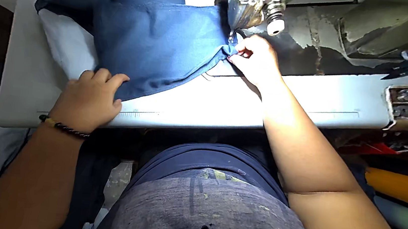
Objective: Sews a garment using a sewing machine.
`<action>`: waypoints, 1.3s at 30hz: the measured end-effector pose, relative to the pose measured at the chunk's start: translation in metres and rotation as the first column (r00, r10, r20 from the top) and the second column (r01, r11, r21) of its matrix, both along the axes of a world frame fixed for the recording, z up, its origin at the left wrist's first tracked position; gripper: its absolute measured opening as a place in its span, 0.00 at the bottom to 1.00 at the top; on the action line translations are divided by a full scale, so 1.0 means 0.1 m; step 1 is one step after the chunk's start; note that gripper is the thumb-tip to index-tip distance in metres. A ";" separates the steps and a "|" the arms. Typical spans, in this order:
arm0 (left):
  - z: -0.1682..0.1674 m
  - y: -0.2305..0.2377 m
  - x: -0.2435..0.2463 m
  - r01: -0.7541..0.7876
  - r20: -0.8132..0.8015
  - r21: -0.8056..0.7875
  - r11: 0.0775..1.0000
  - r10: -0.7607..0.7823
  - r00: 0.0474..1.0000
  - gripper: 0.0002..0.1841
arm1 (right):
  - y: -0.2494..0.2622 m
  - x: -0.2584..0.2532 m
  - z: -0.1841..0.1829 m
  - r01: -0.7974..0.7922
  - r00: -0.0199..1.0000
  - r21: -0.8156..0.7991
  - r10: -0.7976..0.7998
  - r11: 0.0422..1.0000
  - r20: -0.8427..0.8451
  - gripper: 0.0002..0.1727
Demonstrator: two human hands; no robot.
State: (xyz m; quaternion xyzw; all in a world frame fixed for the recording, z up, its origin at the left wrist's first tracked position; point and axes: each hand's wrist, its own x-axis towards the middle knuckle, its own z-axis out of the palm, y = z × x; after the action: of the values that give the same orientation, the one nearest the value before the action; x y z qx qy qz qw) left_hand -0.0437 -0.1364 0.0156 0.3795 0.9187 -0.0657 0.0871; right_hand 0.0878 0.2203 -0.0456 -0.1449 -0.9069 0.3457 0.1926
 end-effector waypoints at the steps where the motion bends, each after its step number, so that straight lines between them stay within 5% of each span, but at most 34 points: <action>1: -0.08 -0.16 -0.01 -0.054 -0.017 0.040 0.998 0.055 0.998 0.34 | 0.02 0.03 0.02 -0.051 0.999 -0.044 0.052 0.998 0.016 0.11; 5: -0.27 -0.46 0.09 -0.195 -0.056 0.300 0.934 0.221 0.974 0.23 | 0.07 0.14 0.00 -0.175 0.984 -0.278 0.160 0.945 -0.077 0.04; 9: 0.06 -0.45 0.14 -0.329 0.130 0.512 0.793 0.307 0.943 0.19 | -0.04 0.09 0.14 -0.090 0.995 -0.561 0.053 0.823 -0.082 0.03; 11: 0.23 -0.47 0.10 -0.341 0.257 0.707 0.620 0.225 0.940 0.18 | -0.12 0.09 0.23 -0.018 0.999 -0.713 -0.010 0.701 -0.035 0.05; 13: 0.35 -0.52 -0.01 -0.155 0.183 0.865 0.477 -0.014 0.983 0.15 | -0.25 0.16 0.32 0.065 0.997 -0.805 -0.073 0.589 0.027 0.08; 16: 0.44 -0.62 -0.28 0.278 -0.264 0.764 0.582 -0.111 0.958 0.18 | -0.60 0.51 0.34 0.076 0.997 -0.874 -0.047 0.481 0.061 0.10; 19: 0.38 -0.69 -0.38 0.028 -0.262 0.434 0.900 0.096 0.960 0.19 | -0.84 0.90 0.21 -0.055 0.993 -0.865 0.122 0.499 0.007 0.07; 21: 0.42 -0.50 -0.31 -0.228 -0.066 0.121 0.966 0.237 0.969 0.18 | -0.81 0.98 0.15 -0.101 0.985 -0.753 0.172 0.650 0.017 0.06; 23: 0.54 -0.10 -0.07 -0.202 -0.019 0.091 0.975 0.205 0.979 0.17 | -0.71 0.95 0.08 -0.154 0.986 -0.482 0.162 0.863 -0.025 0.09; 25: 0.58 0.37 0.23 0.099 -0.087 0.328 0.939 -0.074 0.993 0.16 | -0.63 0.89 0.05 -0.148 0.989 -0.375 0.143 0.915 -0.041 0.11; 26: 0.54 0.63 0.33 0.279 -0.119 0.452 0.847 -0.253 0.960 0.16 | -0.63 0.87 0.07 -0.135 0.990 -0.444 0.137 0.886 -0.028 0.11; 29: 0.27 1.46 0.43 0.516 -0.080 0.631 0.579 -0.613 0.786 0.16 | -0.75 0.89 0.27 -0.051 0.996 -0.823 0.094 0.566 0.003 0.08; 32: -0.16 1.92 0.29 0.457 0.080 0.564 0.688 -0.597 0.799 0.12 | -0.79 0.95 0.29 0.016 1.000 -0.942 0.017 0.335 0.023 0.11; 35: -0.48 1.94 0.28 0.417 0.084 0.600 0.683 -0.572 0.816 0.10 | -0.68 0.96 0.25 0.021 0.999 -0.973 0.026 0.231 0.028 0.14; 37: -0.56 1.88 0.32 0.391 0.066 0.650 0.652 -0.561 0.825 0.10 | -0.59 0.95 0.22 0.017 1.000 -0.943 0.002 0.332 0.019 0.13; 39: -0.59 1.85 0.34 0.350 0.107 0.679 0.645 -0.559 0.823 0.10 | -0.43 0.86 0.22 0.097 0.995 -0.799 -0.066 0.594 0.073 0.08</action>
State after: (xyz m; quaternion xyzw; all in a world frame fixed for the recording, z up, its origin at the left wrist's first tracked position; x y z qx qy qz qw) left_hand -0.0097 0.0485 -0.0439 0.6120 0.7330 0.2867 0.0763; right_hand 0.1741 0.1773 -0.0234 -0.2632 -0.6512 0.7038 0.1066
